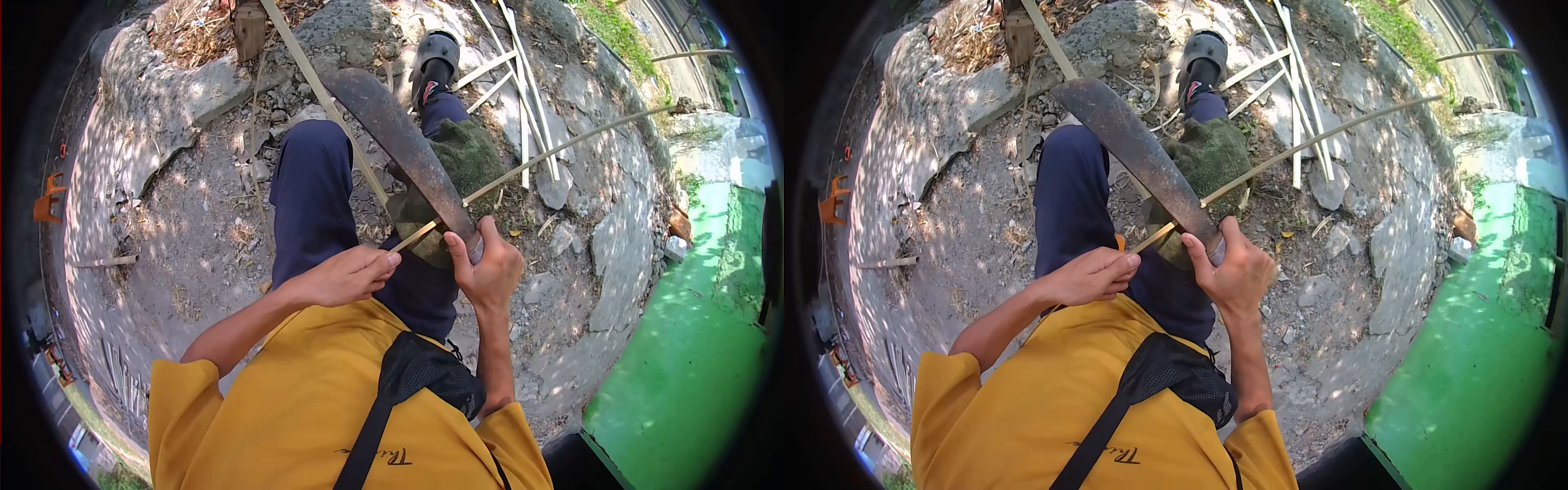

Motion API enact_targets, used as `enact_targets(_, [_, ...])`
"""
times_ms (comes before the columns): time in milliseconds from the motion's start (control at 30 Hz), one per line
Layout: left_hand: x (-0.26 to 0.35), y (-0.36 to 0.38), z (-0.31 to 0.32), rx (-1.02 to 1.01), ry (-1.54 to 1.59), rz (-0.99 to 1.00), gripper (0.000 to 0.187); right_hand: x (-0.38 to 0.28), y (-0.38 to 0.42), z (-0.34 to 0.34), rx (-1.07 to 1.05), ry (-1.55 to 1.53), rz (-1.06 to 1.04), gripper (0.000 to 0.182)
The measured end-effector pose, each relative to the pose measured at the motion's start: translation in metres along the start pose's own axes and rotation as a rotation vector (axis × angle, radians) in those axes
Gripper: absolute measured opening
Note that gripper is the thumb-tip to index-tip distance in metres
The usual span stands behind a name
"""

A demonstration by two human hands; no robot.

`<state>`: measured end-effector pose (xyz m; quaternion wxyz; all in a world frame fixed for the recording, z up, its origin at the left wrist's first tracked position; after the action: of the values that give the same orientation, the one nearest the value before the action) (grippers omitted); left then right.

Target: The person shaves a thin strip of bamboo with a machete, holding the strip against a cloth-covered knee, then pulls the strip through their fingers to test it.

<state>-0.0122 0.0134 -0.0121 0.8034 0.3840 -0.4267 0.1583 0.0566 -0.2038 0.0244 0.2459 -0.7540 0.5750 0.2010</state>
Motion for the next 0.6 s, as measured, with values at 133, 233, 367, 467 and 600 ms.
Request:
enact_targets(133, [0.023,-0.027,0.004,0.000,-0.017,-0.032,0.050,0.001,0.004,-0.003,-0.032,-0.024,-0.036,0.057])
enact_targets(233, [0.009,-0.017,0.005,-0.016,-0.015,-0.007,0.049,0.003,0.001,-0.004,-0.076,0.053,-0.052,0.055])
enact_targets(367, [-0.023,0.020,0.007,-0.008,0.030,-0.004,0.049,0.024,-0.001,0.001,0.057,-0.212,0.127,0.053])
enact_targets(467, [-0.009,0.009,0.004,-0.002,-0.013,0.006,0.051,0.020,0.005,-0.001,0.009,-0.117,0.079,0.056])
enact_targets(600, [0.008,-0.014,0.004,0.023,-0.137,0.024,0.052,0.005,0.007,-0.005,-0.060,0.008,-0.064,0.057])
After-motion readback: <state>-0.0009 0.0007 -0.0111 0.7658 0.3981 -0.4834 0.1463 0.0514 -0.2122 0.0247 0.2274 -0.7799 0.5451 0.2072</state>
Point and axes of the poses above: each hand's wrist, its own y-axis away from the middle knuckle, its own z-axis out of the palm, x = y × z, the point moved 4 cm from there along -y, towards the middle knuckle, and after that the axes turned 11 degrees about -y, right-handed, at the moved point
